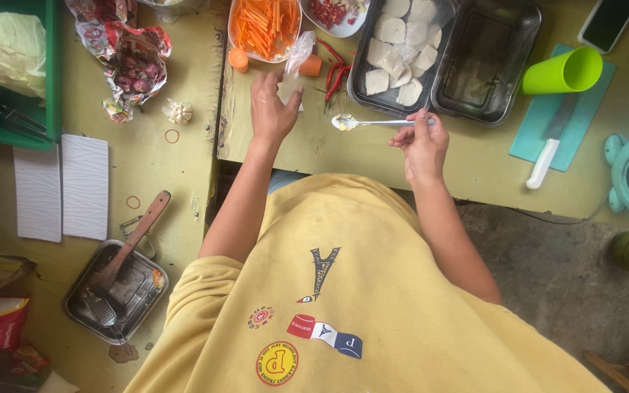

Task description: The person uses a wooden pestle to crush ingredients in a metal tray. They then scoop the crushed mixture with a spoon and transfer it into a small plastic bag. The person handles the bag to ensure the contents are inside.

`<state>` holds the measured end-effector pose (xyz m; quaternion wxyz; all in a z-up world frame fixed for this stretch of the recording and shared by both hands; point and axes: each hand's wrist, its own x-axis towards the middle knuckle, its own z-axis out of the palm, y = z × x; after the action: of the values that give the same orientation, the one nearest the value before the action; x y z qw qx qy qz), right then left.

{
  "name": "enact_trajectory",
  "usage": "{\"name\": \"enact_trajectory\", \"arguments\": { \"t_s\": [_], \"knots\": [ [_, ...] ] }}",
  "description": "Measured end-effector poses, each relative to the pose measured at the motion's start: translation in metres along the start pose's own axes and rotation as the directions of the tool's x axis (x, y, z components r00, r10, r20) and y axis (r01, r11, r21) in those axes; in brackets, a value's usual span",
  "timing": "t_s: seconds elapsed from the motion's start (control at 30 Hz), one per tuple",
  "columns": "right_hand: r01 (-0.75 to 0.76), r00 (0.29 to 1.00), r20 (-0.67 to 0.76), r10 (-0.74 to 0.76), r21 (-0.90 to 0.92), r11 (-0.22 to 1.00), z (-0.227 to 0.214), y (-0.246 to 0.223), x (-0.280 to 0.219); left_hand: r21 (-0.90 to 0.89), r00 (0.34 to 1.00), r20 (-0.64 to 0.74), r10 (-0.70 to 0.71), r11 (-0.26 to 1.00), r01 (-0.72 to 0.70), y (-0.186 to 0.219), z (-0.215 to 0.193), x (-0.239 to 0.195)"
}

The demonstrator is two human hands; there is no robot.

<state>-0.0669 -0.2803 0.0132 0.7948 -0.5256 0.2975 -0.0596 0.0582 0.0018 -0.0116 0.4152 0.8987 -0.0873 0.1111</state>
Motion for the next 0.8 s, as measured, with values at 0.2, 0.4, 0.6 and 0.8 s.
{"name": "enact_trajectory", "arguments": {
  "t_s": [0.2, 0.4, 0.6, 0.8],
  "knots": [
    [-0.005, 0.994, 0.111, 0.006, -0.009, 1.000, 0.033, 0.002, -0.004, -0.126, 0.979, -0.041, -0.202, 0.973, 0.195, 0.001, -0.034, -0.042],
    [-0.037, 0.952, 0.299, 0.068, -0.106, 0.994, 0.088, 0.019, -0.017, -0.305, 0.943, -0.124, -0.309, 0.916, 0.261, -0.012, -0.091, -0.101],
    [-0.066, 0.849, 0.498, 0.174, -0.226, 0.972, 0.170, 0.052, -0.060, -0.403, 0.840, -0.356, -0.411, 0.878, 0.258, -0.033, -0.163, -0.173],
    [-0.075, 0.709, 0.638, 0.301, -0.356, 0.931, 0.252, 0.099, -0.143, -0.371, 0.701, -0.529, -0.479, 0.873, 0.316, -0.051, -0.253, -0.266]
  ]
}}
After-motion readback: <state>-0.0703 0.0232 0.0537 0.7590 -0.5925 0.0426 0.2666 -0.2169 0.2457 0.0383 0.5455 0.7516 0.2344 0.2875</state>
